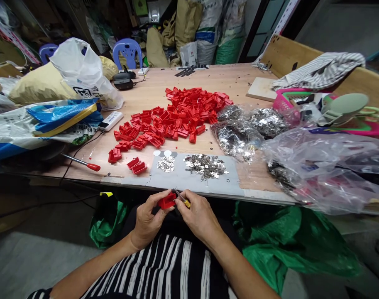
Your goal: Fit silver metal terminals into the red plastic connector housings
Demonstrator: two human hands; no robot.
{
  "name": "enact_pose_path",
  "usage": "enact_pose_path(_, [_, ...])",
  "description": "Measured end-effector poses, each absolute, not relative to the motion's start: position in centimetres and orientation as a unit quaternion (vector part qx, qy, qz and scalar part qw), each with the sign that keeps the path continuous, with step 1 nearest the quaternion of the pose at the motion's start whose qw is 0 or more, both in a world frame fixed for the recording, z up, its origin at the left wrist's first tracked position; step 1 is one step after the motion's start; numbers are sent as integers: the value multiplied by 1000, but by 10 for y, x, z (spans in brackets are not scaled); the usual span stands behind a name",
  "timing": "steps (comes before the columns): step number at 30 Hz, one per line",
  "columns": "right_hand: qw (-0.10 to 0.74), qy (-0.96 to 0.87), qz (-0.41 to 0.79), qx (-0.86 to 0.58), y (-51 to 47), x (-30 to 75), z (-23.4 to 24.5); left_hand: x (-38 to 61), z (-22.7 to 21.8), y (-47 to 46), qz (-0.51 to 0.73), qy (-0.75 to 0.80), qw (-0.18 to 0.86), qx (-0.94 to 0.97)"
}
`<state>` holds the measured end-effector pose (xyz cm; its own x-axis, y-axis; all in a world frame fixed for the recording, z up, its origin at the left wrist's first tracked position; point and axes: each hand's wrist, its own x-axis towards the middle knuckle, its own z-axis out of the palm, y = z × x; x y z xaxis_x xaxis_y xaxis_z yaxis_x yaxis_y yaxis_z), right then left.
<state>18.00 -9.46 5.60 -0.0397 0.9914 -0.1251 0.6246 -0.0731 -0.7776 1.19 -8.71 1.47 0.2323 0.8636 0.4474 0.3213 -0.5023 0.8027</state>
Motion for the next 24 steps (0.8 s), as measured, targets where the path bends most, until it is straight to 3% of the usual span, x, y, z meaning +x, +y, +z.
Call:
enact_pose_path(11, [282, -597, 326, -676, -92, 180, 52, 17, 13, -84, 461, 418, 291, 727])
enact_pose_path(24, [244, -625, 301, -678, -88, 180, 51, 16, 10, -82, 445, 431, 309, 721])
